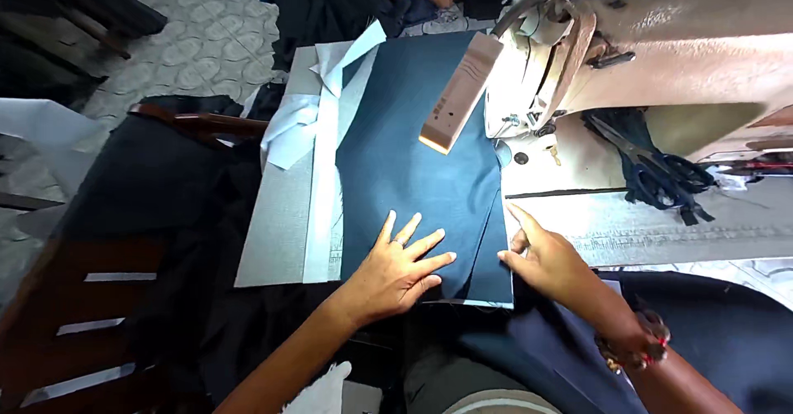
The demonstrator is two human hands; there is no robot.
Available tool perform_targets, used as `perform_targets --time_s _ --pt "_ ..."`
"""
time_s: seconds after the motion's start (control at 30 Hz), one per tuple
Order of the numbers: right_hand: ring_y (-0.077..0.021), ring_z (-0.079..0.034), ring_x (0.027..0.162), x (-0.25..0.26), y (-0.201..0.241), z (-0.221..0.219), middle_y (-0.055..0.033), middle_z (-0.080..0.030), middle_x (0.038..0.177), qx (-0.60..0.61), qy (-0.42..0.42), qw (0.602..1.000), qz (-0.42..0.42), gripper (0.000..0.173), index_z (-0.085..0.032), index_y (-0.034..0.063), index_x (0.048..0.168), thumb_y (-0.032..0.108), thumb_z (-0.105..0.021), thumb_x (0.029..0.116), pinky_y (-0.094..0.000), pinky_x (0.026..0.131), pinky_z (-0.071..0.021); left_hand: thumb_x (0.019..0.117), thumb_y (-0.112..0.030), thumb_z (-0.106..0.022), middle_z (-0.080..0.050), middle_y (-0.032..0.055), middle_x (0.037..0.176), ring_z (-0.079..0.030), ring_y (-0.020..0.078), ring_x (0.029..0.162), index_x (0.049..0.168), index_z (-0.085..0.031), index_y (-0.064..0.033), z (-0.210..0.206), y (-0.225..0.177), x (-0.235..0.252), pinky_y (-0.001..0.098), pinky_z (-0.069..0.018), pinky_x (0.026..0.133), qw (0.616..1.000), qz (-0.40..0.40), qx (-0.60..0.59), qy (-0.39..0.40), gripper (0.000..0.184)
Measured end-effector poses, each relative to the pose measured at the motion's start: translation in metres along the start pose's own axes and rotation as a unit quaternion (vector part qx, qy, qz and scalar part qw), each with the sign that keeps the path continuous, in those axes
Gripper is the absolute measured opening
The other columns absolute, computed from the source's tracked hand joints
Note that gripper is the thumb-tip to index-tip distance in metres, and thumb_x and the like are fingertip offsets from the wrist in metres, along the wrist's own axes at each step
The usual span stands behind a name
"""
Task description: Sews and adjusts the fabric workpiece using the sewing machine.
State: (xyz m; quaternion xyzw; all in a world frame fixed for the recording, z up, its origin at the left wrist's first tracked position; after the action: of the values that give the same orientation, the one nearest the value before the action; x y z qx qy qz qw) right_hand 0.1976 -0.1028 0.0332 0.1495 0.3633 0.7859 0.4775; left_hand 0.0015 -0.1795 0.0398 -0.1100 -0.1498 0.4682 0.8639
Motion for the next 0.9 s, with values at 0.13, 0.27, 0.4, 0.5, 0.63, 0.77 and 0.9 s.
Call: perform_targets --time_s 0.13,0.27,0.4,0.5,0.63,0.77,0.9 --pt "-0.0357 -0.067 0.094 -0.012 0.013 0.004 -0.0164 -0.070 0.106 -0.120 -0.168 0.971 0.119 0.034 -0.074 0.0073 0.122 0.022 -0.061 0.0945 -0.0535 0.076 -0.0543 0.1050 -0.060 -0.033 -0.068 0.0065 0.137 -0.050 0.0416 0.140 0.127 -0.075 -0.0202 0.016 0.005 0.031 0.0799 -0.0190 0.112 0.998 0.023 -0.042 -0.040 0.062" --pt "-0.0384 -0.066 0.111 -0.009 0.022 -0.022 -0.0128 -0.072 0.123 -0.159 -0.169 0.960 0.158 0.029 -0.079 0.0125 0.113 0.027 -0.059 0.0989 -0.0597 0.086 -0.0484 0.1039 -0.023 -0.050 -0.069 0.0086 0.135 -0.052 0.0388 0.139 0.123 -0.075 -0.0084 0.010 0.018 0.078 0.0706 -0.0274 0.115 0.994 0.011 -0.026 -0.102 0.035" --pt "-0.0420 -0.063 0.120 -0.008 0.027 -0.036 -0.0109 -0.071 0.128 -0.173 -0.177 0.956 0.158 0.032 -0.078 0.0147 0.117 0.030 -0.055 0.1009 -0.0617 0.091 -0.0475 0.1068 -0.029 -0.043 -0.054 0.0077 0.153 -0.037 0.0446 0.148 0.142 -0.063 -0.0109 -0.018 0.037 0.095 0.0762 -0.0164 0.115 0.997 0.052 -0.020 -0.048 0.044" --pt "-0.0416 -0.063 0.121 -0.006 0.024 -0.037 -0.0094 -0.072 0.128 -0.161 -0.191 0.954 0.166 0.033 -0.079 0.0158 0.115 0.031 -0.054 0.1003 -0.0611 0.093 -0.0464 0.1075 -0.030 -0.041 -0.053 0.0067 0.154 -0.036 0.0456 0.149 0.143 -0.062 -0.0135 -0.021 0.038 0.095 0.0769 -0.0162 0.115 0.997 0.061 -0.024 -0.051 0.044" --pt "-0.0429 -0.061 0.123 -0.006 0.020 -0.039 -0.0092 -0.071 0.130 -0.148 -0.191 0.955 0.173 0.034 -0.079 0.0160 0.117 0.031 -0.053 0.1017 -0.0641 0.099 -0.0439 0.1085 -0.031 -0.039 -0.051 0.0064 0.156 -0.033 0.0452 0.150 0.145 -0.060 -0.0151 -0.023 0.037 0.098 0.0770 -0.0144 0.115 0.996 0.073 -0.015 -0.045 0.045" --pt "-0.0436 -0.061 0.125 -0.007 0.019 -0.038 -0.0093 -0.070 0.131 -0.140 -0.173 0.960 0.172 0.035 -0.078 0.0165 0.118 0.033 -0.052 0.1021 -0.0673 0.102 -0.0408 0.1089 -0.033 -0.037 -0.048 0.0047 0.158 -0.032 0.0433 0.151 0.146 -0.060 -0.0161 -0.025 0.038 0.097 0.0765 -0.0139 0.115 0.995 0.082 -0.008 -0.049 0.046" --pt "-0.0358 -0.063 0.121 -0.010 0.012 -0.027 -0.0060 -0.074 0.119 -0.057 -0.180 0.966 0.175 0.029 -0.079 0.0142 0.113 0.028 -0.057 0.0997 -0.0599 0.102 -0.0436 0.1088 -0.034 -0.035 -0.048 0.0044 0.158 -0.032 0.0436 0.151 0.147 -0.059 -0.0172 -0.024 0.037 0.083 0.0763 -0.0147 0.115 0.994 0.090 0.001 -0.058 0.048"
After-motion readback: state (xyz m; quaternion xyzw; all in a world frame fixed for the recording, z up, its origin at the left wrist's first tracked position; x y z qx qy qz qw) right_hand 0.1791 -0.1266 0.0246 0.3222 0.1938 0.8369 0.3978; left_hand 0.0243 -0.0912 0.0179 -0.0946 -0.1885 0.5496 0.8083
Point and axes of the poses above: each hand's wrist, its own x-axis towards the middle knuckle, its own z-axis out of the back of the hand, y = z × x, the point moved 8 cm from there along x, towards the middle knuckle
